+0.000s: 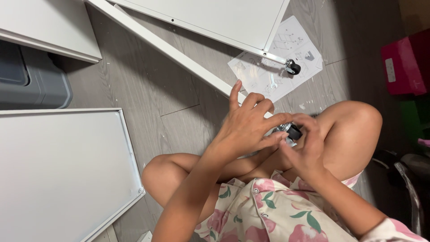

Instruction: The person assembles a white metal rolling utility cart by attaching caster wheels with a wrench.

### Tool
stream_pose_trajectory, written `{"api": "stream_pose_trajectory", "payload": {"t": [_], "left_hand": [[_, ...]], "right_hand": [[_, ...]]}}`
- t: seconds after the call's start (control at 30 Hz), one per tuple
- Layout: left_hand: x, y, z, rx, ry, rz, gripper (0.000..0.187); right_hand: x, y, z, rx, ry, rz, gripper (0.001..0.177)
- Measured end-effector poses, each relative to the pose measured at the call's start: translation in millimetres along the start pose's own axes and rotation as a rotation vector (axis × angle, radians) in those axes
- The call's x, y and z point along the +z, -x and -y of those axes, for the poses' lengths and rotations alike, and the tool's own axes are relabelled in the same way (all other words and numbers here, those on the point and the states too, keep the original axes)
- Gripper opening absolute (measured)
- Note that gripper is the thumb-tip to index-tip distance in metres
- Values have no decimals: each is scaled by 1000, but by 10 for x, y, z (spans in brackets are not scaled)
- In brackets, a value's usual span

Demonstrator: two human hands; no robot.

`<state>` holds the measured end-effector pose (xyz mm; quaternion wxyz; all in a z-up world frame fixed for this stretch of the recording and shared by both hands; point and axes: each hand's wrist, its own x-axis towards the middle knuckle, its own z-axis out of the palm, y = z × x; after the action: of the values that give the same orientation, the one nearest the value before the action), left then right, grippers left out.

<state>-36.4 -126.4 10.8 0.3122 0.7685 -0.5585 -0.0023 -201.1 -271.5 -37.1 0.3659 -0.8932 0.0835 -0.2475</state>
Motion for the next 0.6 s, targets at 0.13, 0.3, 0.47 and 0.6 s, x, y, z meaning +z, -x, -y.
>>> {"api": "stream_pose_trajectory", "payload": {"t": [0.13, 0.3, 0.47, 0.6], "left_hand": [[-55, -2, -10, -26, 17, 11, 33], [-102, 20, 45, 2, 45, 36, 36], [-138, 10, 65, -10, 98, 56, 39], [-114, 22, 82, -20, 151, 43, 41]], "right_hand": [[36, 23, -1, 91, -16, -25, 61], [5, -55, 148, 212, -67, -26, 56], [-22, -132, 194, 223, -22, -19, 47], [-89, -251, 291, 95, 200, 5, 39]]}}
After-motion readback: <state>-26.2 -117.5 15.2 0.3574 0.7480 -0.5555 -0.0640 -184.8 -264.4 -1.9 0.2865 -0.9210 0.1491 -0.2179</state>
